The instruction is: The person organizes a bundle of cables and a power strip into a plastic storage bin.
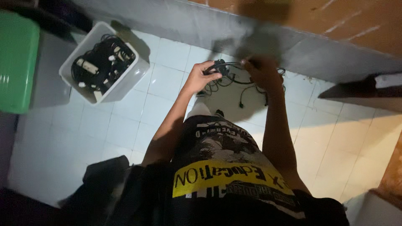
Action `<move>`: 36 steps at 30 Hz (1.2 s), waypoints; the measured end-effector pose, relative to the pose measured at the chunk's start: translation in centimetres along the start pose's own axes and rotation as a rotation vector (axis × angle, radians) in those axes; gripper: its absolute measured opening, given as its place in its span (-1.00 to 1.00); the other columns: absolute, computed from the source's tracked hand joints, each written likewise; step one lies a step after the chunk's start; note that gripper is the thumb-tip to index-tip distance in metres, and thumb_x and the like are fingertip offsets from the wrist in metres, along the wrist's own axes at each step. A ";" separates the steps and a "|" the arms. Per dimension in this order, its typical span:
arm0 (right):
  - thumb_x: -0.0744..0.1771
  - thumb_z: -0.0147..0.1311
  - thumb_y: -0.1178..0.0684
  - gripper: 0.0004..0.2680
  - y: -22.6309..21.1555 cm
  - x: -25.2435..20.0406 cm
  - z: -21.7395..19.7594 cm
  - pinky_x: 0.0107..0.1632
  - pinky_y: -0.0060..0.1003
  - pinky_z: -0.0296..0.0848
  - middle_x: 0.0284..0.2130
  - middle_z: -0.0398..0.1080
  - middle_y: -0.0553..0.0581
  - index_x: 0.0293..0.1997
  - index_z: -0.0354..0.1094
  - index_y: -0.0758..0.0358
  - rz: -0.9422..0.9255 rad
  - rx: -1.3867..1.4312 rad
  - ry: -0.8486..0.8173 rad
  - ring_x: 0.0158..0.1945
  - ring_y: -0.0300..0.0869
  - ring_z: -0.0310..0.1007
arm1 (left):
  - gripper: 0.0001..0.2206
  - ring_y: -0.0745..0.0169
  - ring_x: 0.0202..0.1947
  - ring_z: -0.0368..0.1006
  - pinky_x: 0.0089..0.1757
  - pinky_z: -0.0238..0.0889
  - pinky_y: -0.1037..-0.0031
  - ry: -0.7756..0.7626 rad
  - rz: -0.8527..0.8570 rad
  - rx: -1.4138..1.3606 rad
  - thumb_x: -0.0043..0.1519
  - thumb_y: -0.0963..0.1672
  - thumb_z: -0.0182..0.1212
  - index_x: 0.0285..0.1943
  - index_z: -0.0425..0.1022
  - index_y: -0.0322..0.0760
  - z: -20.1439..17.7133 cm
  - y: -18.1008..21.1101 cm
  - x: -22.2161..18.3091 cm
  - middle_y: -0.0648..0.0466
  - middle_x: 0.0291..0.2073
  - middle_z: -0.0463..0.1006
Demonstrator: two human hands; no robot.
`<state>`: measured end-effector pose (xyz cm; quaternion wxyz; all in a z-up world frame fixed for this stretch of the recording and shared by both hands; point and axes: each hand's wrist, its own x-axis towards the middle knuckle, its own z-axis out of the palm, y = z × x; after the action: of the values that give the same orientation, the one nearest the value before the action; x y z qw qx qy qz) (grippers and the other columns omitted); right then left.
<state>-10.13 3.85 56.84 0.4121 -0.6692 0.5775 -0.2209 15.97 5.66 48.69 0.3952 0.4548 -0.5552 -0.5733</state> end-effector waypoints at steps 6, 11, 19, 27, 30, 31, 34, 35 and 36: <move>0.49 -0.04 -0.03 -0.78 -2.4 0.6 4.7 -0.08 -0.16 0.45 -0.23 0.47 0.21 0.00 0.42 0.34 -0.357 0.106 0.071 -0.17 -0.10 0.47 | -0.62 0.34 -0.08 0.53 0.01 0.42 0.44 0.069 0.128 -0.188 0.35 -0.16 0.28 0.32 0.38 -0.43 -1.1 0.1 -2.7 0.07 -0.09 0.61; 0.49 -0.21 0.01 -0.77 -5.8 1.0 7.6 -0.21 -0.17 0.42 -0.37 0.43 0.21 0.16 0.35 0.26 -0.235 0.029 -0.076 -0.32 -0.08 0.43 | -0.73 0.38 -0.46 0.49 -0.21 0.53 0.42 0.099 -0.193 -0.117 0.39 -0.10 0.08 0.19 0.47 -0.31 -3.1 0.6 -4.4 0.13 -0.49 0.50; 0.42 0.07 -0.11 -0.78 -7.1 3.0 14.3 -0.27 -0.21 0.45 -0.37 0.45 0.11 -0.05 0.33 0.26 -0.526 0.004 -0.164 -0.33 -0.17 0.49 | -0.72 0.36 -0.47 0.29 -0.39 0.27 0.37 -0.006 0.080 0.333 0.32 -0.07 0.41 -0.28 0.48 -0.39 -10.2 0.1 -7.0 0.08 -0.54 0.39; 0.48 -0.03 -0.19 -0.71 -2.2 4.4 20.1 -0.39 -0.31 0.24 -0.42 0.27 0.04 0.03 0.33 0.30 -0.179 0.696 -0.119 -0.44 -0.27 0.23 | -0.71 0.34 -0.45 0.47 -0.01 0.49 0.36 -0.028 0.162 -0.329 0.47 -0.08 0.09 -0.31 0.42 -0.31 -15.5 -2.7 -10.9 0.19 -0.53 0.40; 0.46 -0.01 -0.18 -0.67 -2.0 5.1 21.0 -0.39 -0.25 0.38 -0.42 0.38 0.12 0.09 0.36 0.37 -0.075 0.945 -0.166 -0.47 -0.21 0.34 | -0.77 0.34 -0.44 0.40 -0.02 0.41 0.34 0.012 0.146 -0.595 0.49 -0.10 0.07 -0.21 0.40 -0.31 -15.9 -3.5 -10.8 0.17 -0.50 0.37; 0.45 0.01 -0.16 -0.68 -2.2 5.4 20.9 -0.30 -0.19 0.49 -0.36 0.42 0.14 0.07 0.32 0.39 -0.063 0.917 -0.217 -0.39 -0.17 0.43 | -0.77 0.38 -0.48 0.33 -0.17 0.35 0.36 0.059 0.100 -0.561 0.50 -0.09 0.06 -0.18 0.42 -0.32 -16.0 -3.4 -10.6 0.20 -0.53 0.32; 0.43 0.10 -0.08 -0.66 -2.9 6.1 19.5 -0.08 -0.09 0.53 -0.13 0.46 0.26 0.16 0.27 0.47 -0.270 0.389 -0.275 -0.10 -0.09 0.49 | -0.81 0.41 -0.44 0.31 -0.31 0.30 0.40 0.081 0.056 -0.175 0.43 -0.11 0.06 -0.15 0.48 -0.32 -16.3 -2.8 -9.9 0.21 -0.45 0.39; 0.41 0.14 -0.05 -0.64 -3.4 6.1 19.1 -0.02 -0.07 0.50 -0.04 0.46 0.30 0.21 0.26 0.50 -0.376 0.139 -0.272 0.02 -0.06 0.47 | -0.83 0.41 -0.39 0.34 -0.30 0.31 0.41 0.066 0.057 0.002 0.39 -0.11 0.07 -0.16 0.49 -0.31 -16.3 -2.4 -9.7 0.20 -0.39 0.46; 0.42 0.13 -0.05 -0.64 -3.8 6.2 18.8 -0.04 -0.08 0.51 -0.06 0.46 0.32 0.20 0.28 0.50 -0.464 0.152 -0.288 -0.03 -0.05 0.49 | -0.83 0.41 -0.39 0.32 -0.30 0.29 0.43 0.053 0.079 0.087 0.40 -0.11 0.10 -0.16 0.49 -0.31 -16.1 -1.9 -9.4 0.19 -0.41 0.44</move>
<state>8.13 3.51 48.22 0.4775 -0.7751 0.3263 -0.2545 34.14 10.33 48.04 0.4122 0.4643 -0.5864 -0.5202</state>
